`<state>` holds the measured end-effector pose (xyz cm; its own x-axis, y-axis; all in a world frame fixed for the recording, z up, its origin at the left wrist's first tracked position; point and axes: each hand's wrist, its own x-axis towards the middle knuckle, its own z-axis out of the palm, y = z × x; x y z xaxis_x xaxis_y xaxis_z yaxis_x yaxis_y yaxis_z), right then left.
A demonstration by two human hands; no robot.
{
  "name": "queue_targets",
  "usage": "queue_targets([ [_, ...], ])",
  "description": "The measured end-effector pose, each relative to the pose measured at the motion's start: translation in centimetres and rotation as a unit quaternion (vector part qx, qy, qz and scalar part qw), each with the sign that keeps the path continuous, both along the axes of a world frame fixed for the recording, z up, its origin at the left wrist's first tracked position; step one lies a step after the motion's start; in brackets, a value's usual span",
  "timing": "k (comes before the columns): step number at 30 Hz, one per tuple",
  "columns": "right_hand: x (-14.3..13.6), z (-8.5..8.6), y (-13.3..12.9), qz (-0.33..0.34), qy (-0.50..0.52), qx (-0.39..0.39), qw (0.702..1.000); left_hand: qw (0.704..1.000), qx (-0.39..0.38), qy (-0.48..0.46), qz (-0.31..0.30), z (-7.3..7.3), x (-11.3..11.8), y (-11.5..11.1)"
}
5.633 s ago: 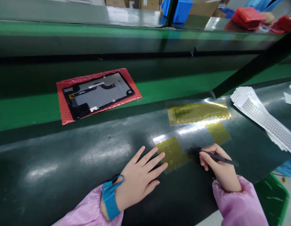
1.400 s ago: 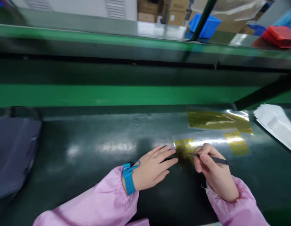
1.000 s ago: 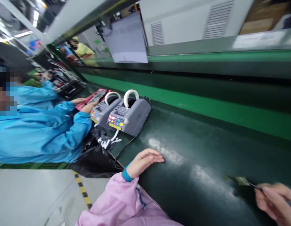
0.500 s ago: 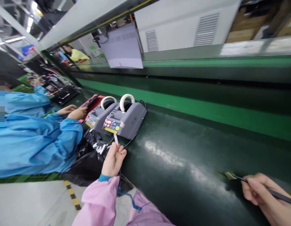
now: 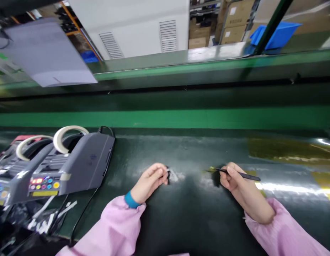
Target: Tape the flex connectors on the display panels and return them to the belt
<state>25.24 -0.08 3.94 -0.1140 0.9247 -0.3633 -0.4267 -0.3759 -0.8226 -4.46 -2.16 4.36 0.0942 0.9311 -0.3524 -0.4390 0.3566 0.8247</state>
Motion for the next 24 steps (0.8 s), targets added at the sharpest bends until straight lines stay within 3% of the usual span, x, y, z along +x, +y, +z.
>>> queue_targets([
  [5, 0.7, -0.2, 1.2, -0.066, 0.146, -0.106, 0.981, 0.998, 0.012, -0.060, -0.035, -0.2, 3.1, 6.7],
  [8, 1.1, -0.2, 1.6, -0.057, 0.180, -0.135, 0.973, 0.995, 0.005, -0.088, -0.055, -0.1, 3.4, 8.6],
  [24, 1.9, -0.1, 1.7, 0.012, 0.161, -0.159, 0.974, 0.988, -0.025, -0.131, -0.081, 0.0, 3.1, 8.5],
])
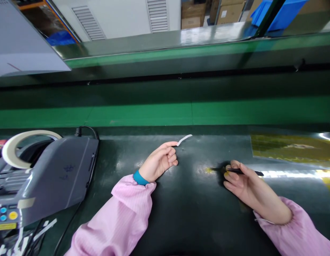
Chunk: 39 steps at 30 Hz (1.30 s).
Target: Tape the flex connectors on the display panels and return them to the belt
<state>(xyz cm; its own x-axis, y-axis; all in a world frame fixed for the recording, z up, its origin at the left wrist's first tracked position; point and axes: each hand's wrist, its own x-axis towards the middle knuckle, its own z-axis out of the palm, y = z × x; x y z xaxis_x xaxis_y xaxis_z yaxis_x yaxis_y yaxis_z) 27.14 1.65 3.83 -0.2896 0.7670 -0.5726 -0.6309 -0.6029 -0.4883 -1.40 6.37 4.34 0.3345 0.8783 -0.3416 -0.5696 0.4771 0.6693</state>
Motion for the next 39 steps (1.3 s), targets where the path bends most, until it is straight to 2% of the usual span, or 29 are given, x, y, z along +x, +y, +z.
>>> queue_targets([
  [20, -0.21, -0.62, -0.29, 0.000, -0.005, 0.066, 0.998, 1.000, 0.013, -0.006, -0.004, -0.13, -0.11, 0.23],
  [27, 0.10, -0.71, 0.00, -0.018, -0.019, 0.035, 0.999, 1.000, 0.012, -0.004, -0.003, -0.06, -0.02, 0.24],
  [32, 0.04, -0.53, 0.35, -0.006, -0.017, 0.020, 1.000, 1.000, 0.007, -0.001, -0.003, -0.24, -0.05, 0.31],
  [39, -0.42, -0.49, 0.52, 0.027, 0.003, 0.061, 0.998, 1.000, 0.024, -0.005, -0.008, -0.03, -0.22, 0.43],
])
